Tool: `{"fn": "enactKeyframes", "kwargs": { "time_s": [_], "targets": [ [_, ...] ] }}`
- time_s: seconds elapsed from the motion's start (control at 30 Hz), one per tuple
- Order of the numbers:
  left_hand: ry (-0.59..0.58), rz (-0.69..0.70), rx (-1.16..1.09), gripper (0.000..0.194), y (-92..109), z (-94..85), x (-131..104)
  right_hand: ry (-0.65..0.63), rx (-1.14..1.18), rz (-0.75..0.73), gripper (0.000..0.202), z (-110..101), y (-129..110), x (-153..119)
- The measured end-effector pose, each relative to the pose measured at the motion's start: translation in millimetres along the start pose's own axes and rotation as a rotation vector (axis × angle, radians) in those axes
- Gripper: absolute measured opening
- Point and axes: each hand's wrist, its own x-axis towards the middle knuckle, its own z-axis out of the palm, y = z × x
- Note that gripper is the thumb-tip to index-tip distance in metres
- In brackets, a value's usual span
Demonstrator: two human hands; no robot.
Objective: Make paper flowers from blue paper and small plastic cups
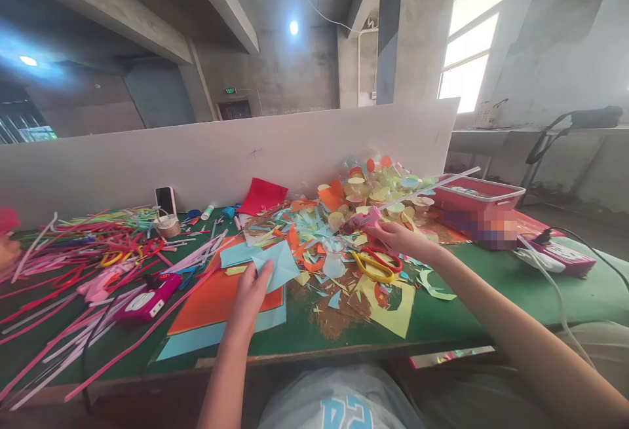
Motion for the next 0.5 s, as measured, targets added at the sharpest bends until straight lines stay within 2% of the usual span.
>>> {"fn": "enactKeyframes", "kwargs": {
  "time_s": [0.5],
  "targets": [
    [0.001, 0.015, 0.028, 0.043, -6.2, -1.7, 4.7, -0.032, 0.005, -0.020, 0.060, -0.3, 3.5, 3.9]
  ]
}}
